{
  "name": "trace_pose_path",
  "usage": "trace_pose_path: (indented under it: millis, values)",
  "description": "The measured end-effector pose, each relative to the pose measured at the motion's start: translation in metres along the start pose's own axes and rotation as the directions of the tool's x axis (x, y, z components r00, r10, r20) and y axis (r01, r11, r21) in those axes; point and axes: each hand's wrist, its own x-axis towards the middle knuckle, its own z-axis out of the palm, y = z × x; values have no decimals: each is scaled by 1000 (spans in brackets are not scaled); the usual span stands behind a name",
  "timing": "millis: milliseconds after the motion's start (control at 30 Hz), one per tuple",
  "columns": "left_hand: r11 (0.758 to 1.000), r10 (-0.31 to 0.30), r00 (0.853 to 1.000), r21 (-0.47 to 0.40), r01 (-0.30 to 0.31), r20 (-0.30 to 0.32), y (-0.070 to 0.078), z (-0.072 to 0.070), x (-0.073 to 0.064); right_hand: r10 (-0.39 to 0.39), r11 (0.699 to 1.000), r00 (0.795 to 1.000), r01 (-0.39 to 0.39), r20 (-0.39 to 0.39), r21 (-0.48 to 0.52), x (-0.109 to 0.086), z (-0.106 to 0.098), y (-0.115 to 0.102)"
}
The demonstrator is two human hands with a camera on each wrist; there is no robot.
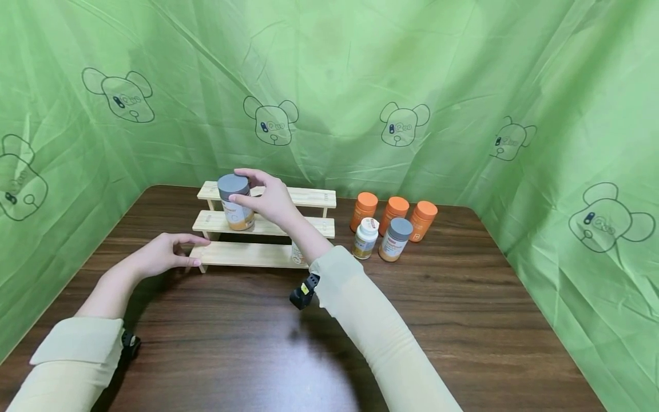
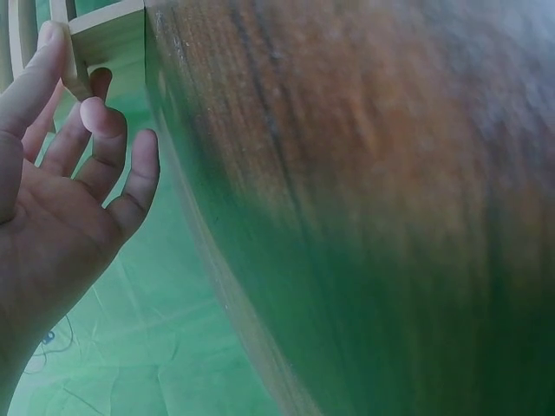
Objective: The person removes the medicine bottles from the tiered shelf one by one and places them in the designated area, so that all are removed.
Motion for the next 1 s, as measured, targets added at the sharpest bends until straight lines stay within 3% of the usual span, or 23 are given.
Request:
trace_pose_path:
  millis: [700,1000]
  values:
    - [1000,20,1000,16,-20,-9,1,0,0,9,999,999,-10,46,30,-7,-47,-19]
    - [1000,-14,1000,9,15,-6,3,0,0,-10,998,999,7,47,57,-15,-65,-28]
